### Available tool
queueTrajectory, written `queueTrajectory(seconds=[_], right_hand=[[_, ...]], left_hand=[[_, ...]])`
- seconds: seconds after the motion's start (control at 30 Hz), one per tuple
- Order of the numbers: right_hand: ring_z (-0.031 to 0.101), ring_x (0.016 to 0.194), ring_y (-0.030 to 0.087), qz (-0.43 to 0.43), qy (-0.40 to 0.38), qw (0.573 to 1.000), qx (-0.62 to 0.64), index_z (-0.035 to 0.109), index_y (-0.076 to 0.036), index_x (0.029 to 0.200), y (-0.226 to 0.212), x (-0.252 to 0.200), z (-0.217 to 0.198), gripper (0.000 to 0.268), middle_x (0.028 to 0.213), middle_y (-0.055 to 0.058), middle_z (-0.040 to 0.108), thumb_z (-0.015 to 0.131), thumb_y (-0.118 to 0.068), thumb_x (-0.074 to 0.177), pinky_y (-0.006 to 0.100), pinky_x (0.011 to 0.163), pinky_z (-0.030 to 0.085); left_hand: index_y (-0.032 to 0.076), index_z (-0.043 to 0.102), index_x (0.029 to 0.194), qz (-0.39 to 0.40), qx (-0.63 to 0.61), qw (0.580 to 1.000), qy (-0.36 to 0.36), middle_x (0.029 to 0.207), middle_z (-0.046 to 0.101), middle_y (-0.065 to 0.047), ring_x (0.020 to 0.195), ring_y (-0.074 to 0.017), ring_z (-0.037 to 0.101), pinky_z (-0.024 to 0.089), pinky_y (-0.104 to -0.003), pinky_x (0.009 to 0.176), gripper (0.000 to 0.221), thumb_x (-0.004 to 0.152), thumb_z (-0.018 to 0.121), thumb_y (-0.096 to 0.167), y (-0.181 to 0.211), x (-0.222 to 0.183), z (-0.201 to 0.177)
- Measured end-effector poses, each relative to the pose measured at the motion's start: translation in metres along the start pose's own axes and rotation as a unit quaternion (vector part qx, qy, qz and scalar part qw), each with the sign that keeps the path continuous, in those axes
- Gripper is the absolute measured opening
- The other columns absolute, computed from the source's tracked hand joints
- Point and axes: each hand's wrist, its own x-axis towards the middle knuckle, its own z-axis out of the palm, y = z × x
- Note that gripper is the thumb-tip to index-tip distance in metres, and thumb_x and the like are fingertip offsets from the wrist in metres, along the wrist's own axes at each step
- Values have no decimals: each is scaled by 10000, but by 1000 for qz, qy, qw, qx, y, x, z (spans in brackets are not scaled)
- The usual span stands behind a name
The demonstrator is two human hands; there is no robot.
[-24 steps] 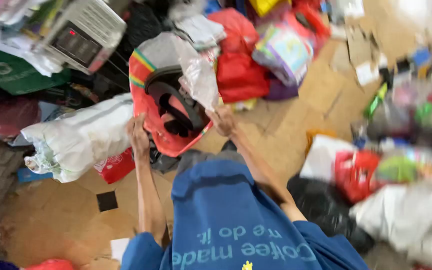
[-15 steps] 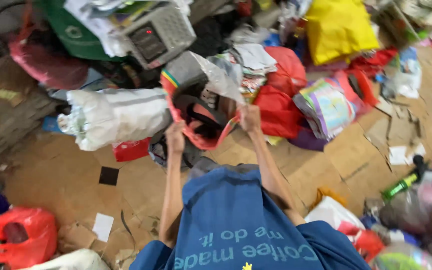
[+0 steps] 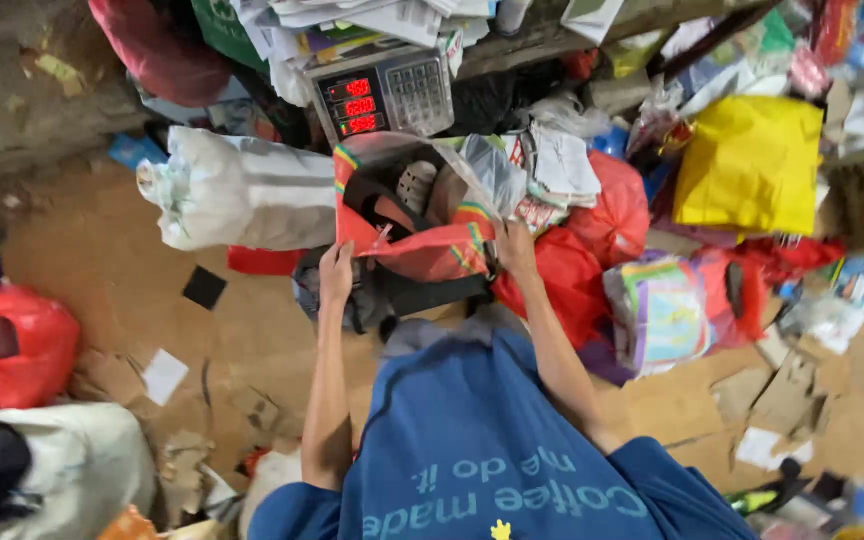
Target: The person places a red plastic bag filled with recyclables onto a digital scale and records the weight in a notebook. They then remove the bag, place a black rectangular object on the scale, and record its weight as well.
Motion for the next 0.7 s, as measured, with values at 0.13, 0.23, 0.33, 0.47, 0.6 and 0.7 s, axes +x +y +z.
queueTrajectory(seconds=[0.13,0.23,0.33,0.47,0.6,0.7], right_hand=[[657,844,478,-61,-3,995,74,665,80,922,7,39,-45,353,871,313,659,566,-244,1023,544,727,495],[680,782,464,-29,-59,991,119,668,63,947,10,64,-60,346,814,293,658,527,-245,1016,536,707,494],[682,746,468,-13,-115,990,76,680,41,895,18,96,-55,363,764,284,648,540,-260,1041,542,674,483],[643,890,491,-86,-117,989,22,677,72,917,-1,107,-54,370,907,315,654,588,-263,1047,533,764,495],[599,1092,485,-155,-144,974,82,697,73,1052,-19,77,-36,343,1162,315,645,568,-244,1034,498,953,482],[589,1182,464,-164,-178,962,128,679,72,1116,-40,62,-30,340,1245,290,643,558,-239,1048,474,1017,466]], left_hand=[[-48,697,1069,68,48,996,27,828,655,-12,781,-80,560,454,-302,704,317,1057,566,241,7,-1,48],[-46,706,1090,52,55,996,55,807,622,0,755,-79,530,430,-290,680,315,1050,566,233,20,-7,78],[-42,708,1108,38,29,996,73,793,619,19,733,-70,504,419,-281,656,322,1043,558,236,49,-11,96],[-25,657,1001,73,-4,996,55,772,585,69,728,-47,472,385,-266,638,288,1073,579,244,20,-29,90],[60,737,972,-44,-54,997,40,712,473,124,634,-19,345,254,-255,544,251,1041,601,260,39,-90,86],[37,732,1016,-49,-120,989,65,690,509,107,604,-23,390,298,-248,538,239,1033,607,241,6,-119,71]])
